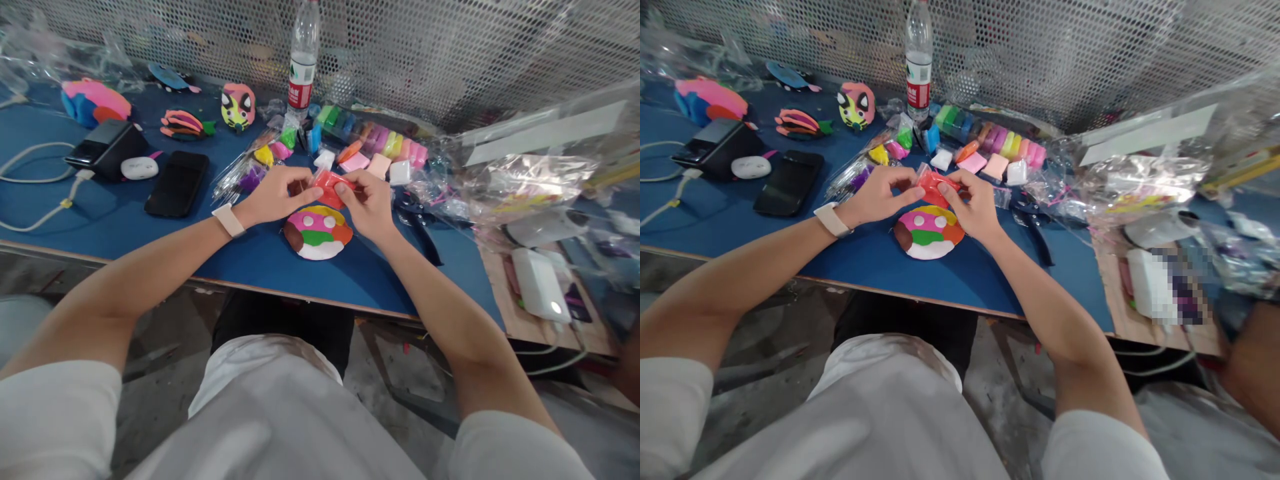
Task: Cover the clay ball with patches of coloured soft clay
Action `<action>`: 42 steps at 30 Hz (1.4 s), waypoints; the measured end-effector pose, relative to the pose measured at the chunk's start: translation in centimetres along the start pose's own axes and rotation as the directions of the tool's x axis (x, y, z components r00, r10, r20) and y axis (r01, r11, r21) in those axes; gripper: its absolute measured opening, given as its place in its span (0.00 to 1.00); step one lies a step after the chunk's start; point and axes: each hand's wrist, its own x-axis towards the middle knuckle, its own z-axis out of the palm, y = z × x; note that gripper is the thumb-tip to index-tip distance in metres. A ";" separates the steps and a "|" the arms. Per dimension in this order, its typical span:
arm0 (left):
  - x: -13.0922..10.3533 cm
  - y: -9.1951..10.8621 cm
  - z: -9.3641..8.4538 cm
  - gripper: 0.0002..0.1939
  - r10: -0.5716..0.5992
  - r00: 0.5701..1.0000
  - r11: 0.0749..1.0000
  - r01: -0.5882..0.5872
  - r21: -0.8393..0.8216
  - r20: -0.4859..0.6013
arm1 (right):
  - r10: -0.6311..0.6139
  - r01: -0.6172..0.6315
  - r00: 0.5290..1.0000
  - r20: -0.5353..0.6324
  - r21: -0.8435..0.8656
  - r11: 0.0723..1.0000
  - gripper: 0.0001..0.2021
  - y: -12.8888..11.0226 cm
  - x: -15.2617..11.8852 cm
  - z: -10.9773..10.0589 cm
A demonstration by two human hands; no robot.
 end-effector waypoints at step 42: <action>0.4 0.2 0.1 0.30 -0.021 1.000 0.994 0.021 -0.111 -0.002 | -0.168 0.134 0.970 -0.177 -0.190 0.973 0.22 0.9 0.2 0.0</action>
